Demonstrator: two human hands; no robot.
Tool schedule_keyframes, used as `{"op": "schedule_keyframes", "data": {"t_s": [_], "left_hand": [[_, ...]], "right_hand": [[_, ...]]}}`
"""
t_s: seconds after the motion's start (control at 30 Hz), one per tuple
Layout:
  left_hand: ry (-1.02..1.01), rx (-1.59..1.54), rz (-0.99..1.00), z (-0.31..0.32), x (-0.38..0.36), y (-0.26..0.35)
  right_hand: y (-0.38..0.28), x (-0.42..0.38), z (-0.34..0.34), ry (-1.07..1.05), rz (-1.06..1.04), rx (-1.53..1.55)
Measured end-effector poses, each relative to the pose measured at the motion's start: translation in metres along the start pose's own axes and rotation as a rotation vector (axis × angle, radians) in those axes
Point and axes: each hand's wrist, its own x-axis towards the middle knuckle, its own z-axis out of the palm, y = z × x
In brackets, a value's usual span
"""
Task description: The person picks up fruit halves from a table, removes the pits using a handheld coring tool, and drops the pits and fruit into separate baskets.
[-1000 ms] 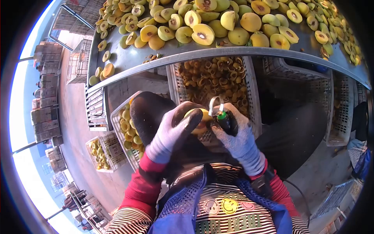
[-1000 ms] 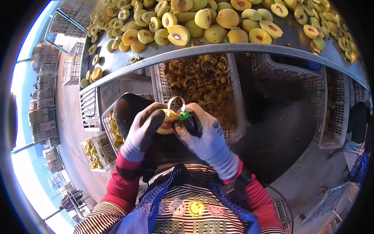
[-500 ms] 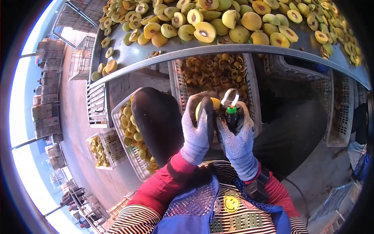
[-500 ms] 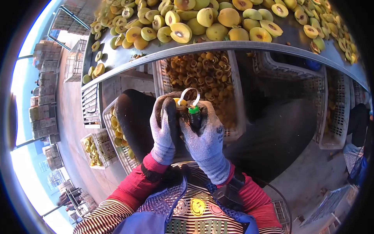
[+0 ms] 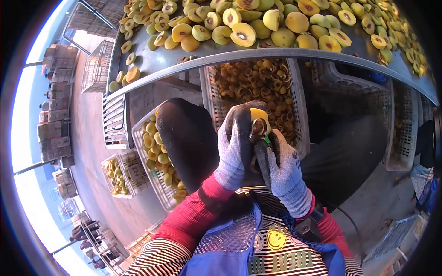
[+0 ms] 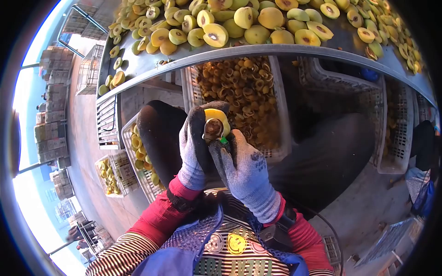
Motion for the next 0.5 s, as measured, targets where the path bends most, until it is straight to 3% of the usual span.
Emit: {"op": "schedule_keyframes", "data": {"t_s": [0.1, 0.2, 0.4, 0.5], "left_hand": [[0.036, -0.142, 0.005, 0.002, -0.005, -0.006], [0.099, -0.014, 0.102, 0.009, -0.007, -0.002], [0.059, 0.001, 0.097, 0.009, -0.009, 0.002], [-0.032, 0.036, 0.071, 0.009, -0.007, 0.003]], "right_hand": [[0.001, -0.002, 0.000, -0.018, -0.072, -0.104], [0.009, -0.012, 0.008, 0.061, -0.158, -0.204], [0.005, -0.014, 0.004, -0.045, -0.079, -0.031], [0.025, -0.028, 0.007, 0.010, -0.136, -0.015]]}}
